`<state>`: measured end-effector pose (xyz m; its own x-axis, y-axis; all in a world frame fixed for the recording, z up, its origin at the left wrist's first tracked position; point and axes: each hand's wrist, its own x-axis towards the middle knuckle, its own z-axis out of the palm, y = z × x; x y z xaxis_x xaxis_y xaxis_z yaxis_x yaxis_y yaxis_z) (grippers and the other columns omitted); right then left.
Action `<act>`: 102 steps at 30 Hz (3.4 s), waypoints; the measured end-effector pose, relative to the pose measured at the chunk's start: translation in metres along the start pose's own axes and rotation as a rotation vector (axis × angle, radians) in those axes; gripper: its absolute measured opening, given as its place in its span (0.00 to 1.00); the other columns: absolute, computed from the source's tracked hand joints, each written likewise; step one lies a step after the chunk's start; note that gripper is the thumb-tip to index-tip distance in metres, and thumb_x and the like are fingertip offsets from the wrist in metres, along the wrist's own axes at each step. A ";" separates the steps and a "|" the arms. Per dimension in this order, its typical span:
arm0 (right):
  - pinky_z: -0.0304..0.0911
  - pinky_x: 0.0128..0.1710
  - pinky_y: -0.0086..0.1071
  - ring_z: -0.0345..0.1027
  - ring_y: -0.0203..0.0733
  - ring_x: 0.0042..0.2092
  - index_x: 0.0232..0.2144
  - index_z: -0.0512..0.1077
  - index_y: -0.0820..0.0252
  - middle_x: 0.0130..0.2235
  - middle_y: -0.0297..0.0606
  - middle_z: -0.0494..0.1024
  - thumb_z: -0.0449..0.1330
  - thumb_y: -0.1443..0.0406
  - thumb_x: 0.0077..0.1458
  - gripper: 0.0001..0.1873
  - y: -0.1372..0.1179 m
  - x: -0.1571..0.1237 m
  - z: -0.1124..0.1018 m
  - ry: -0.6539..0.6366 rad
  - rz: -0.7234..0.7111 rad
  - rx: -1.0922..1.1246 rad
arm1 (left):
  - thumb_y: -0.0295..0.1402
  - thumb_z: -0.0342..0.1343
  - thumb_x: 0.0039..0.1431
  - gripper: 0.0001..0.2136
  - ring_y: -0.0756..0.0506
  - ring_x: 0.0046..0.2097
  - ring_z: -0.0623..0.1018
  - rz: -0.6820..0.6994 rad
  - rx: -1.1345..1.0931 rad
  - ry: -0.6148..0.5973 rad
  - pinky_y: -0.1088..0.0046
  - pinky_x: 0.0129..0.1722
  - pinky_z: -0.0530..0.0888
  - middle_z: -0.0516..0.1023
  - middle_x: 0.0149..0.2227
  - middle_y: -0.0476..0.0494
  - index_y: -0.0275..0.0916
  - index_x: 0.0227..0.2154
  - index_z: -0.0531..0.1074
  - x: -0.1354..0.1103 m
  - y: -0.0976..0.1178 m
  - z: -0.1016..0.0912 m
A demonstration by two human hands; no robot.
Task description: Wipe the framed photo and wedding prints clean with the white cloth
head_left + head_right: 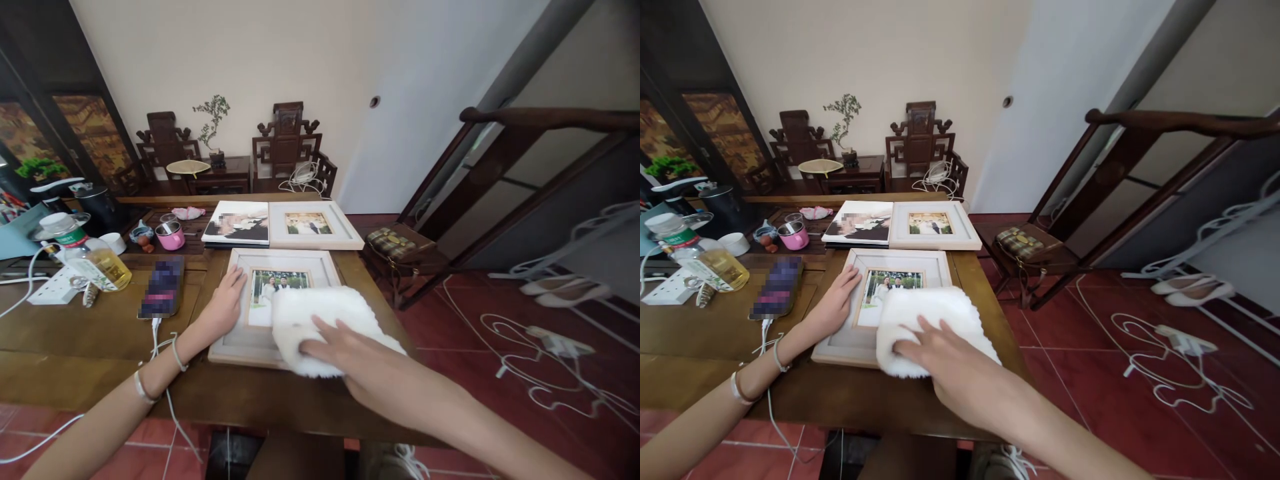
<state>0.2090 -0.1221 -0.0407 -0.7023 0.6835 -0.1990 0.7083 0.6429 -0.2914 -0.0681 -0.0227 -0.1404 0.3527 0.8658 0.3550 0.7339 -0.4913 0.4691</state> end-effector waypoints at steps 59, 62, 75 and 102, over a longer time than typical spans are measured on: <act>0.42 0.61 0.62 0.40 0.58 0.66 0.53 0.68 0.60 0.64 0.45 0.58 0.46 0.84 0.37 0.40 0.017 0.049 0.020 0.210 -0.047 -0.140 | 0.14 0.40 0.52 0.27 0.37 0.65 0.58 0.103 0.036 0.015 0.52 0.63 0.58 0.65 0.59 0.27 0.25 0.56 0.63 0.013 -0.008 -0.003; 0.41 0.60 0.62 0.39 0.60 0.66 0.55 0.67 0.61 0.65 0.46 0.56 0.48 0.83 0.39 0.39 0.047 0.078 0.018 0.341 0.027 -0.269 | 0.14 0.41 0.52 0.27 0.38 0.66 0.57 0.123 0.012 0.002 0.52 0.64 0.57 0.65 0.60 0.30 0.28 0.57 0.63 0.012 -0.009 -0.005; 0.43 0.60 0.63 0.37 0.60 0.67 0.53 0.68 0.58 0.65 0.40 0.57 0.46 0.84 0.39 0.39 0.009 0.055 0.008 0.101 -0.074 -0.083 | 0.16 0.41 0.54 0.26 0.39 0.65 0.59 0.089 0.012 0.078 0.52 0.63 0.58 0.65 0.60 0.30 0.29 0.57 0.63 0.010 -0.007 0.002; 0.41 0.59 0.67 0.35 0.65 0.66 0.56 0.66 0.59 0.66 0.43 0.55 0.47 0.83 0.40 0.39 -0.001 0.076 0.006 0.081 -0.019 -0.091 | 0.18 0.42 0.56 0.25 0.38 0.66 0.57 0.068 -0.003 0.035 0.50 0.63 0.58 0.65 0.60 0.30 0.30 0.57 0.63 0.009 -0.004 0.000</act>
<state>0.1539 -0.0728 -0.0608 -0.7102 0.6943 -0.1167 0.7010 0.6823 -0.2075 -0.0679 -0.0128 -0.1390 0.3811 0.8263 0.4147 0.7068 -0.5496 0.4454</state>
